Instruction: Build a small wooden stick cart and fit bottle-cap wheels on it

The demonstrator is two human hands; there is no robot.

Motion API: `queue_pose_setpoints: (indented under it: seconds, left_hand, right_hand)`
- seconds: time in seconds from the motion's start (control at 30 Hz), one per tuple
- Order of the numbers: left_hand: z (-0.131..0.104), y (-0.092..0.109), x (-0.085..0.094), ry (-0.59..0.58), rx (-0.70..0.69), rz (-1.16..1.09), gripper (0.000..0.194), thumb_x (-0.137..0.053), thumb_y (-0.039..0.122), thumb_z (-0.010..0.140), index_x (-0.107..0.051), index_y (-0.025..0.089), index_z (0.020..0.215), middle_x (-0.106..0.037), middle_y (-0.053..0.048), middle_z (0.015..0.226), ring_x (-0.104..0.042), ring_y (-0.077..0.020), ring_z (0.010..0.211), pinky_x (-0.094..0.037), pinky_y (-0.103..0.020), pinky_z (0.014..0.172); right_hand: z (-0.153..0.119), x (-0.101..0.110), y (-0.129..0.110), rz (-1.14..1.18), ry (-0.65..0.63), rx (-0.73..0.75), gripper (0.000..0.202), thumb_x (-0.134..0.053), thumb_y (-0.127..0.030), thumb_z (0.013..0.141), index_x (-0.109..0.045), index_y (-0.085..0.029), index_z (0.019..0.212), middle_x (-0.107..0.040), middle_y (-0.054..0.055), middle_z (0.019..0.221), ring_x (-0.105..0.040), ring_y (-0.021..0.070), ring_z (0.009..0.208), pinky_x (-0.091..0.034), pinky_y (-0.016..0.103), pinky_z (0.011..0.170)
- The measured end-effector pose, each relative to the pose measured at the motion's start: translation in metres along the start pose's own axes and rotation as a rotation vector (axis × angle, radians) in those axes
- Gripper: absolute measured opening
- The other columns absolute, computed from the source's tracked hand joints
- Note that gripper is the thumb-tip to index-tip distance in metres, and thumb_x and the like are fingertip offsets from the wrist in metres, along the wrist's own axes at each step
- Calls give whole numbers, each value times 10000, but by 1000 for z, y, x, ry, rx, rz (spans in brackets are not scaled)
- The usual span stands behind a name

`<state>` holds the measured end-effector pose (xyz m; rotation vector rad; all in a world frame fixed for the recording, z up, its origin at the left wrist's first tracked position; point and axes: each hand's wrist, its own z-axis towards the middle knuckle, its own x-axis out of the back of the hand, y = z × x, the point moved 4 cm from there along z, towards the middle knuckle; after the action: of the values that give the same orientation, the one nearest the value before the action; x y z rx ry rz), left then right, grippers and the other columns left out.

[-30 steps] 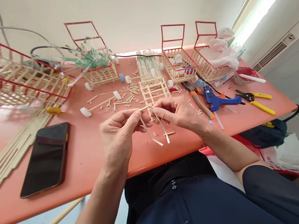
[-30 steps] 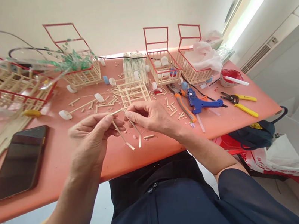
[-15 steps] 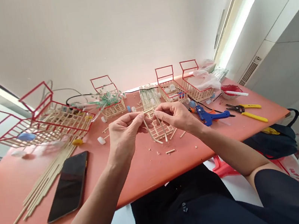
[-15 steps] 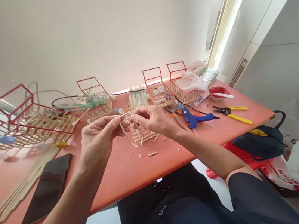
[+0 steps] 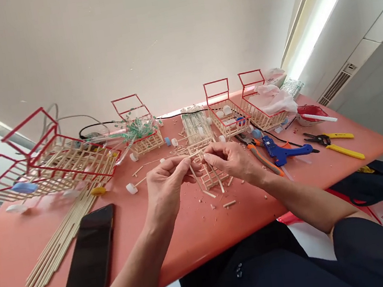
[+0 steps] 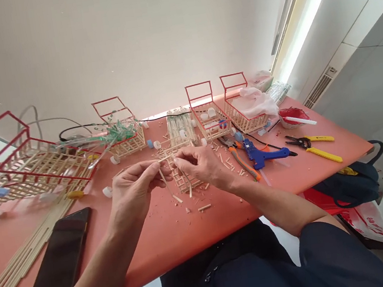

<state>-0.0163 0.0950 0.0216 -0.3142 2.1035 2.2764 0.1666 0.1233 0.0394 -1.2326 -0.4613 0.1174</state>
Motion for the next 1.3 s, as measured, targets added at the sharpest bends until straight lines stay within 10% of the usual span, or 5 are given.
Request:
queue_pose_setpoints:
  seconds: [1.3]
  left_hand:
    - [-8, -9, 0, 11, 33, 22, 261, -893, 425, 847, -811, 177, 856, -845, -82, 796, -768, -192, 645, -618, -288, 592]
  right_hand:
    - [-10, 2, 3, 42, -24, -56, 275, -633, -397, 1009, -701, -178, 859, -621, -18, 779, -518, 107, 688, -414, 256, 647]
